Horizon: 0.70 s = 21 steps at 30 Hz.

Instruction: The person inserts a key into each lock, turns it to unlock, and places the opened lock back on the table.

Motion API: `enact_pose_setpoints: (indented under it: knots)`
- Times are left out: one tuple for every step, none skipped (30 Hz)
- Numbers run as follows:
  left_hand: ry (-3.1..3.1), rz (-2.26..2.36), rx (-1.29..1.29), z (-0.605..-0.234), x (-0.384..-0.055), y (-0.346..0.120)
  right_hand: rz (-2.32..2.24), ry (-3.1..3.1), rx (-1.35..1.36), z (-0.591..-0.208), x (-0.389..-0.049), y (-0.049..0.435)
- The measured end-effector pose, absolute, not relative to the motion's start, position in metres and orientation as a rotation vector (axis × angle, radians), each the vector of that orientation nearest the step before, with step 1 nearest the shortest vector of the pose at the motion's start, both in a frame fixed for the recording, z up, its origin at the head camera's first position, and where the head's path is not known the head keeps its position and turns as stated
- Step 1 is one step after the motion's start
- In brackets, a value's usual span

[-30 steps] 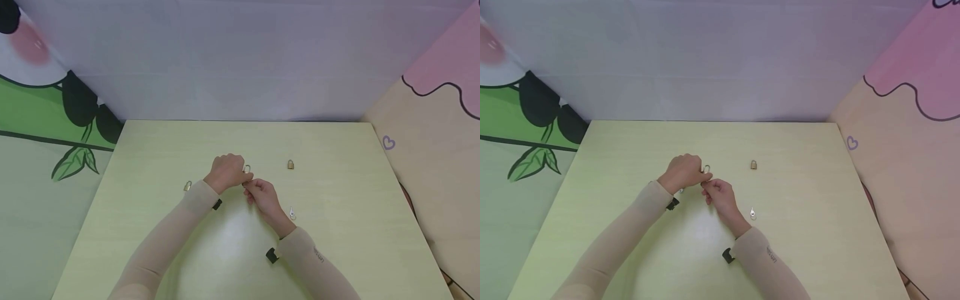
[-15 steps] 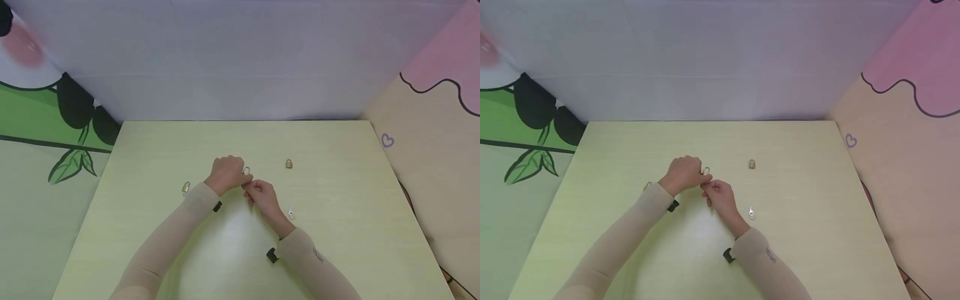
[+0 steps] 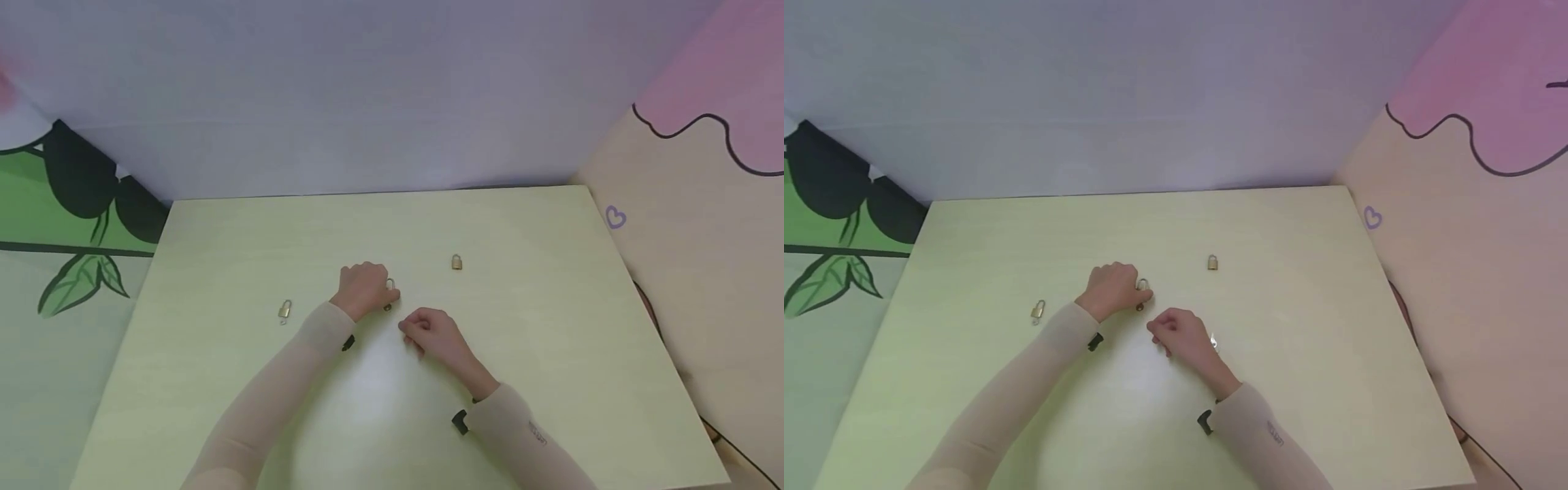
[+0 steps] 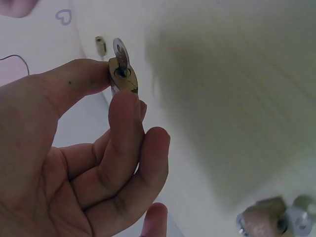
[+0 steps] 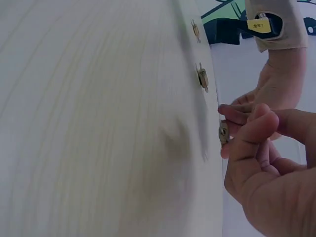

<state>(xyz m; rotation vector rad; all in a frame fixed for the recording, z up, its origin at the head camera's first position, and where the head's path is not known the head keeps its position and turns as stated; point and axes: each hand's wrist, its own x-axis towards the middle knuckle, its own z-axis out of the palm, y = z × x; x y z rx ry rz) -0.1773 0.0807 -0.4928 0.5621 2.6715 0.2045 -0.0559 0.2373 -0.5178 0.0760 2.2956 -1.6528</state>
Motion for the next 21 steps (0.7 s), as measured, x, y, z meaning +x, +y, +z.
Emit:
enact_pose_setpoints:
  knots:
    - [2.669, 0.204, 0.562, -0.495, -0.177, 0.081, -1.644, 2.310, 0.058, -0.516, -0.054, 0.241]
    - [2.667, 0.204, 0.560, -0.497, -0.177, 0.080, -1.638, 2.316, 0.049, -0.514, -0.052, 0.244]
    - [2.666, 0.205, 0.558, -0.499, -0.177, 0.080, -1.633, 2.322, 0.042, -0.512, -0.050, 0.247]
    - [2.665, 0.205, 0.557, -0.501, -0.177, 0.080, -1.630, 2.326, 0.036, -0.510, -0.049, 0.250]
    - [2.665, 0.205, 0.555, -0.502, -0.177, 0.080, -1.629, 2.327, 0.036, -0.509, -0.048, 0.252]
    - [2.666, 0.206, 0.554, -0.503, -0.177, 0.080, -1.627, 2.329, 0.032, -0.508, -0.047, 0.254]
    - [2.668, 0.204, 0.553, -0.504, -0.178, 0.079, -1.628, 2.329, 0.030, -0.509, -0.047, 0.256]
    - [2.670, 0.205, 0.552, -0.505, -0.178, 0.079, -1.625, 2.329, 0.032, -0.509, -0.047, 0.257]
    - [2.671, 0.206, 0.552, -0.506, -0.178, 0.080, -1.624, 2.330, 0.034, -0.509, -0.047, 0.259]
    - [2.670, 0.205, 0.554, -0.506, -0.178, 0.080, -1.618, 2.336, 0.037, -0.510, -0.047, 0.260]
    - [2.667, 0.207, 0.557, -0.506, -0.178, 0.080, -1.612, 2.341, 0.041, -0.510, -0.046, 0.261]
    - [2.662, 0.212, 0.557, -0.506, -0.178, 0.081, -1.605, 2.348, 0.045, -0.512, -0.046, 0.262]
    - [2.657, 0.214, 0.557, -0.507, -0.178, 0.081, -1.595, 2.359, 0.052, -0.513, -0.046, 0.263]
    - [2.652, 0.218, 0.558, -0.508, -0.178, 0.082, -1.581, 2.374, 0.058, -0.513, -0.045, 0.263]
    - [2.645, 0.218, 0.557, -0.508, -0.178, 0.082, -1.562, 2.400, 0.059, -0.514, -0.044, 0.264]
    - [2.640, 0.217, 0.557, -0.509, -0.178, 0.083, -1.534, 2.435, 0.059, -0.515, -0.044, 0.264]
    - [2.637, 0.217, 0.558, -0.510, -0.178, 0.083, -1.506, 2.476, 0.050, -0.516, -0.043, 0.265]
    - [2.637, 0.214, 0.559, -0.511, -0.177, 0.084, -1.458, 2.527, 0.039, -0.517, -0.042, 0.265]
    - [2.639, 0.213, 0.562, -0.511, -0.177, 0.085, -1.398, 2.587, 0.019, -0.517, -0.041, 0.265]
    - [2.639, 0.213, 0.564, -0.512, -0.177, 0.085, -1.324, 2.648, -0.002, -0.517, -0.039, 0.265]
    - [2.640, 0.211, 0.565, -0.512, -0.177, 0.086, -1.235, 2.712, -0.030, -0.518, -0.038, 0.264]
